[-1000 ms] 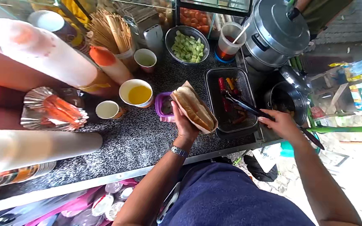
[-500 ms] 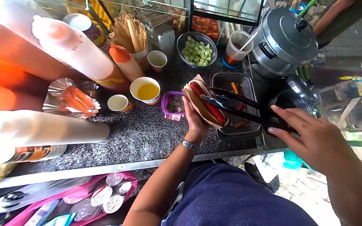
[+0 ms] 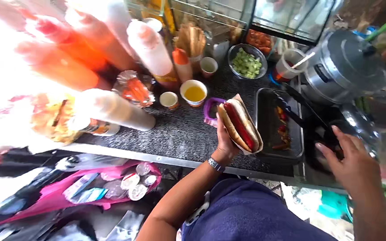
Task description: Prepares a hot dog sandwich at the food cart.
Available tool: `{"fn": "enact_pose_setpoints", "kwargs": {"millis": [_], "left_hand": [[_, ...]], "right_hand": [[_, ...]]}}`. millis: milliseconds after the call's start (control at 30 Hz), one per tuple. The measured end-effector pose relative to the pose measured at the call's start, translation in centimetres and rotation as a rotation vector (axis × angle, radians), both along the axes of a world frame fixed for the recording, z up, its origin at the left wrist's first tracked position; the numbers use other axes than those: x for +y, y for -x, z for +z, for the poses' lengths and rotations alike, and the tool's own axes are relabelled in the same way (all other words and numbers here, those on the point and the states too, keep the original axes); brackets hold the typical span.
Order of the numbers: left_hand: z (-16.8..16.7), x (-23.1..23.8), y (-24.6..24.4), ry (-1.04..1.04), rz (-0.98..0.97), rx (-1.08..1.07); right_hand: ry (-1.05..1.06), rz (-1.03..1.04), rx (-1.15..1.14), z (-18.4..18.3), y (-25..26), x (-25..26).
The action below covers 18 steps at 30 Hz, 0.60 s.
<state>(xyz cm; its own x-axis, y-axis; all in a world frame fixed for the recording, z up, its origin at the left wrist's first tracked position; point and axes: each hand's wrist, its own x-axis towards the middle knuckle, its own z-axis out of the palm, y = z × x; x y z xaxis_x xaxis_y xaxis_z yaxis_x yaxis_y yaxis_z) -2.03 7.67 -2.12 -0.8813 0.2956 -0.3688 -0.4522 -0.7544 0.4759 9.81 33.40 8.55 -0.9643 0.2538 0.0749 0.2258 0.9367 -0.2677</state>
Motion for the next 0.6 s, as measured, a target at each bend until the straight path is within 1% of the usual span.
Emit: {"fn": "enact_pose_setpoints", "kwargs": {"millis": [100, 167, 233, 300, 333, 400, 467, 533, 600], "left_hand": [[-0.1, -4.2, -0.8, -0.009, 0.075, -0.009], [-0.1, -7.4, -1.6, -0.010, 0.154, -0.034], [-0.1, -10.6, -2.4, -0.018, 0.244, -0.046], [-0.5, -13.7, -3.3, -0.029, 0.342, -0.044], [-0.7, -15.1, -3.8, -0.030, 0.391, -0.038], [-1.0, -17.6, -4.9, -0.024, 0.488, -0.021], [-1.2, -19.7, -5.8, -0.027, 0.580, 0.005], [-1.5, -21.5, -6.6, -0.061, 0.654, 0.039], [-1.6, -23.2, -7.2, -0.049, 0.707, 0.059]], "right_hand": [[0.148, -0.159, -0.197, -7.3, 1.8, 1.8], [0.188, -0.207, -0.243, -11.8, 2.2, 2.3], [0.175, -0.217, -0.235, -13.7, 2.9, 1.9], [0.159, -0.154, -0.178, -13.3, 4.8, -0.1], [0.178, -0.072, -0.124, -12.6, 6.3, -1.8], [0.286, 0.151, -0.036, -10.9, 10.2, -6.8], [0.443, 0.390, -0.009, -10.0, 14.4, -13.5], [0.594, 0.644, 0.038, -10.3, 18.0, -21.0], [0.692, 0.877, 0.069, -10.7, 20.8, -28.6]]}}
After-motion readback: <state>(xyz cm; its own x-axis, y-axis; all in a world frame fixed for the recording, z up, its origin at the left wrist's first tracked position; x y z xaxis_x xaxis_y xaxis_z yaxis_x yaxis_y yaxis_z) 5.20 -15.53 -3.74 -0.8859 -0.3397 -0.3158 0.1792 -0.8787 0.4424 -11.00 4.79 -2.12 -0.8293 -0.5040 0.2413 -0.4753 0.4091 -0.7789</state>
